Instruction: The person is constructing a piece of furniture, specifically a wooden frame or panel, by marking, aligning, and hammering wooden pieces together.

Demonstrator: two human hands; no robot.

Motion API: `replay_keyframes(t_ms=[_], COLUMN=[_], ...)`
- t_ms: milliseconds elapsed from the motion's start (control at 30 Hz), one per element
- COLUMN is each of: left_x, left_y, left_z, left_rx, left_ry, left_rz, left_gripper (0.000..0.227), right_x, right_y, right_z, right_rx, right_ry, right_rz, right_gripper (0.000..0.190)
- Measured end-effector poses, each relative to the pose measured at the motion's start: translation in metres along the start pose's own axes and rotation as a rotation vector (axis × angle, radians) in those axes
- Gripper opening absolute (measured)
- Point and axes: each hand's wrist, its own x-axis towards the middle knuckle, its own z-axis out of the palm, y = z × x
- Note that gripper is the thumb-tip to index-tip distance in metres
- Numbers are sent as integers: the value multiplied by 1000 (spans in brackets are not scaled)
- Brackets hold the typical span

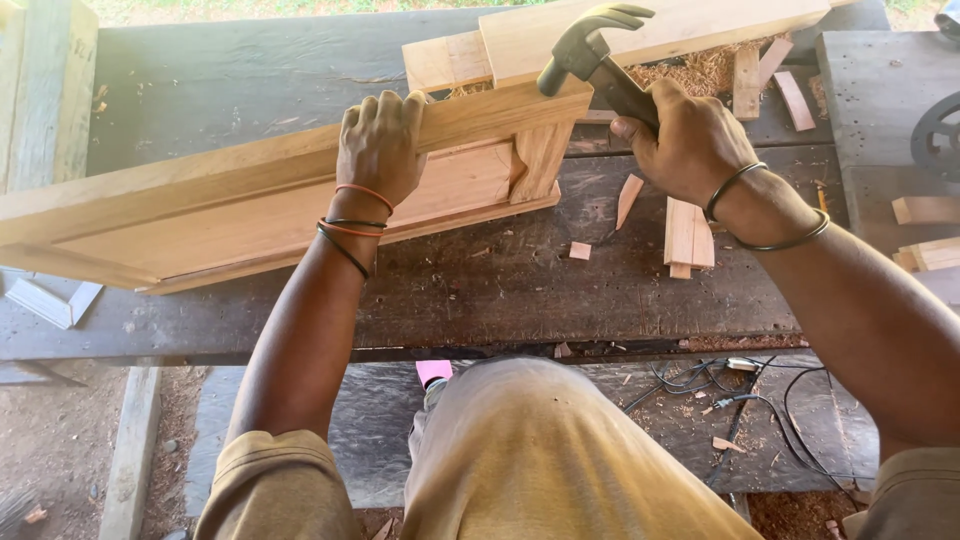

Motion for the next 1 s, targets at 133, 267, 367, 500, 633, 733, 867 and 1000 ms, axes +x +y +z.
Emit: replay_keyframes(t_ms=[133,267,367,500,633,733,867,1000], left_x=[-3,-14,-19,-20,-41,-65,-73,-80], left_y=[-3,-12,-9,1,35,81,137,180], left_z=[1,6,2,16,55,69,95,207], left_rx=[28,71,76,143,-29,-192,146,255], left_ry=[-13,-32,-35,80,151,-4,-546,-269], left_rz=[-34,-102,-137,-148,124,437,765,795], left_gripper=[61,73,77,80,63,37,34,45], right_x=[-1,-12,-33,-57,-69,-73,-70,-62], right_y=[5,15,17,46,82,76,59,43], right_z=[8,22,40,110,184,207,216,187], right_rx=[160,628,931,1265,1555,1514,1613,1543], right_ry=[-41,-80,-37,-3,-193,-247,-215,-127], right_rz=[122,340,452,549,767,866,892,863], right_gripper=[40,30,30,26,24,26,30,33])
